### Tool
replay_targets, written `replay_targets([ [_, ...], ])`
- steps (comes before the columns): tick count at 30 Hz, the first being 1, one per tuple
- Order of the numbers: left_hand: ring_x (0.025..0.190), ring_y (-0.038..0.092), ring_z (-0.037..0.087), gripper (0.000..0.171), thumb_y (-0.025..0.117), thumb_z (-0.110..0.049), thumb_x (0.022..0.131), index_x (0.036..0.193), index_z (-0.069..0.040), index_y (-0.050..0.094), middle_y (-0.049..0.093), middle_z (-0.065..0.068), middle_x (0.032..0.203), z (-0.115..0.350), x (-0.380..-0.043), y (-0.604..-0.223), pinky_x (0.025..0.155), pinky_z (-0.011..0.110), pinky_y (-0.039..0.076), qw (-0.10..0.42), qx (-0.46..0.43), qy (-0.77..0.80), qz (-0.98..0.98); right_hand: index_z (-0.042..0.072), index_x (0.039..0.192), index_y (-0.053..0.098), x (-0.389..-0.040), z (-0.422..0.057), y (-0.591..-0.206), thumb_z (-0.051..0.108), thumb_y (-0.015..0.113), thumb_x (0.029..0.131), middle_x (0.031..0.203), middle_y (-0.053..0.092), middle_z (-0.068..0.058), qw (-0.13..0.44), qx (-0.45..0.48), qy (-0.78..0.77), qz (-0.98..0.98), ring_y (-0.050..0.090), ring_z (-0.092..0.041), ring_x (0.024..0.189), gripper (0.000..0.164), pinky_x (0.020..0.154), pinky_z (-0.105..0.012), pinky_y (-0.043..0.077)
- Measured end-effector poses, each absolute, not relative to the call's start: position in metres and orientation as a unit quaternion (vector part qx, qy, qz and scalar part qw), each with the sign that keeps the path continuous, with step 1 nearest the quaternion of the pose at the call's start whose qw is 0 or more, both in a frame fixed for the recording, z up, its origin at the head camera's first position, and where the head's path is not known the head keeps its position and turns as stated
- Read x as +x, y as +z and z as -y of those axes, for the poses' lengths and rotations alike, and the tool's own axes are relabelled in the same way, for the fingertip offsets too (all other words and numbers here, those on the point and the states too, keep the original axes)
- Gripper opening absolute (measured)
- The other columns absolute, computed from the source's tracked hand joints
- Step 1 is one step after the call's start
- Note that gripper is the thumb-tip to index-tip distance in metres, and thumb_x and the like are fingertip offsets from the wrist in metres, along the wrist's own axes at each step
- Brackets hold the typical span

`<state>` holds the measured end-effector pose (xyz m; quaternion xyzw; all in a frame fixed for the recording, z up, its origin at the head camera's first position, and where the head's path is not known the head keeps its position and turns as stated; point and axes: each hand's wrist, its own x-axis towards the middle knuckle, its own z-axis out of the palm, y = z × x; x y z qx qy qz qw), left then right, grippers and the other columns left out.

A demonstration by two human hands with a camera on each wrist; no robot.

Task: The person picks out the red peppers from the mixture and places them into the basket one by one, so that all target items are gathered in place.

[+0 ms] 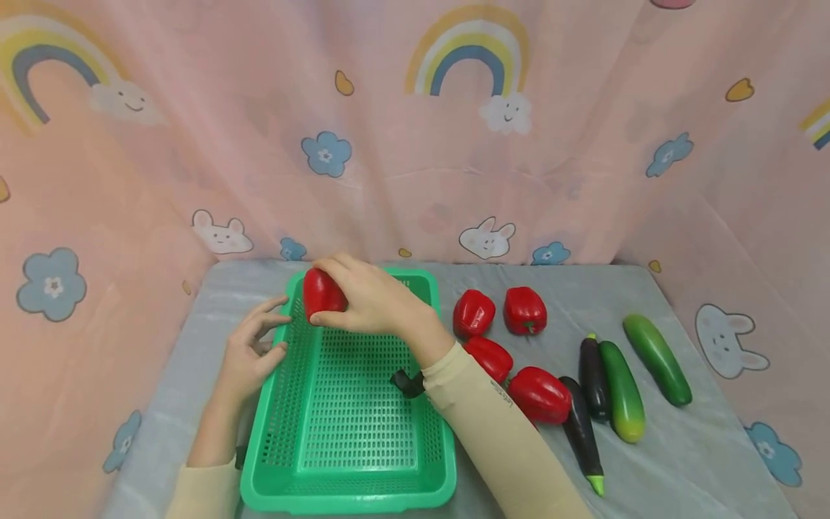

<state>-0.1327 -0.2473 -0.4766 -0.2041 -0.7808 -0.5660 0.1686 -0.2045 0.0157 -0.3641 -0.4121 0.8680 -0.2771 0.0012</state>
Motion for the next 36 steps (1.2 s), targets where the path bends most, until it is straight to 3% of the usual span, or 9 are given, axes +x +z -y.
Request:
replay_targets([
  [12,0.130,0.065,0.011,0.045,0.059,0.024,0.084,0.122,0.004,0.071,0.055,0.027,0.155,0.245,-0.135,-0.477,0.069,0.021,0.057,0.165,-0.217,-0.582,0.766,0.018,0.155,0.053,-0.211,-0.014,-0.390,0.050,0.079,0.096,0.138,0.058,0.003,0.041,-0.406,-0.320,-0.855,0.058,-0.009,0.116,0.072,0.089,-0.030,0.058],
  [18,0.134,0.063,0.014,0.044,0.057,0.025,0.083,0.121,0.007,0.070,0.055,0.030,0.153,0.245,-0.134,-0.478,0.063,0.021,0.054,0.169,-0.221,-0.590,0.758,0.017,0.158,0.051,-0.213,-0.013,-0.402,0.053,0.077,0.096,0.137,0.057,0.003,0.063,-0.394,-0.334,-0.854,0.061,-0.010,0.112,0.077,0.089,-0.031,0.058],
  [25,0.136,0.061,0.013,0.042,0.057,0.026,0.084,0.120,0.009,0.069,0.054,0.030,0.152,0.244,-0.133,-0.478,0.067,0.021,0.056,0.164,-0.214,-0.588,0.763,0.017,0.159,0.050,-0.213,-0.009,-0.408,0.055,0.077,0.096,0.142,0.057,0.002,0.072,-0.397,-0.313,-0.860,0.060,-0.011,0.115,0.078,0.091,-0.034,0.059],
  [36,0.134,0.063,0.016,0.041,0.056,0.025,0.082,0.118,0.011,0.069,0.057,0.029,0.149,0.241,-0.134,-0.477,0.060,0.022,0.055,0.178,-0.214,-0.601,0.750,0.017,0.160,0.050,-0.215,-0.006,-0.412,0.054,0.077,0.096,0.143,0.057,0.002,0.084,-0.386,-0.292,-0.871,0.060,-0.013,0.117,0.079,0.093,-0.035,0.059],
])
